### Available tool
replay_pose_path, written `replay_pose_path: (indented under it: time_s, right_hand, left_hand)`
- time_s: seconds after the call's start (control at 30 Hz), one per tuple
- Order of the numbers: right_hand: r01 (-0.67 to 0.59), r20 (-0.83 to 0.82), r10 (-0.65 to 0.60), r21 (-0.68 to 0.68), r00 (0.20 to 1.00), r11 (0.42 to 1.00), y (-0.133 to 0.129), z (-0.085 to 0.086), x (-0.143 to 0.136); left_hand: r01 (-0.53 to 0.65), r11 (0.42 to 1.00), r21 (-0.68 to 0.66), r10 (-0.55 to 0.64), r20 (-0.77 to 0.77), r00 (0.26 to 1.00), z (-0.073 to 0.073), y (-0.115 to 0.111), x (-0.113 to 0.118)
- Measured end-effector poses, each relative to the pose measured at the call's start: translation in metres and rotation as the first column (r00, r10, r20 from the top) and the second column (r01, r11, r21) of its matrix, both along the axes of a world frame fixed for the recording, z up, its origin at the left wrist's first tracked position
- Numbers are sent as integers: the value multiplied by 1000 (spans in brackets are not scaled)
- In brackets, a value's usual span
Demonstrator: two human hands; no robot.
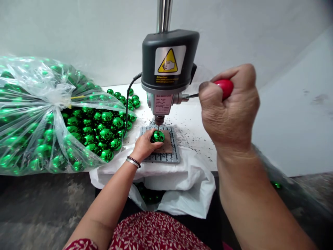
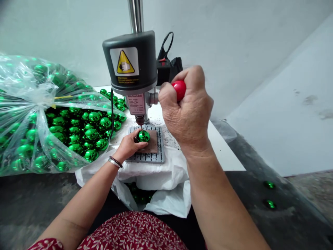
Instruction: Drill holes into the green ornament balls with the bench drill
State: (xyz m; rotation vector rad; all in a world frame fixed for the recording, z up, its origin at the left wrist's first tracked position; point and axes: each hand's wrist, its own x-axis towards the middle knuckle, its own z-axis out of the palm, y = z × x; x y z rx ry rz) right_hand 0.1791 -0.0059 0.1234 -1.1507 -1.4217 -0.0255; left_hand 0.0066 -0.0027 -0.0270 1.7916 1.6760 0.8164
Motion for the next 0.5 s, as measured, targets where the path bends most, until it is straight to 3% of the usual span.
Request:
replay_pose_path:
  time_s: [0.17,0.5]
  right_hand:
    - [10,32,-11,31,999,999,-5,-10,2]
    - [8,88,-18,106,996,994,-9,-22,5]
  left_hand:
    - [-38,999,5,39,-32,999,-1,-3,4]
    - [-9,1000,23,9,-17,1000,-4,-3,1]
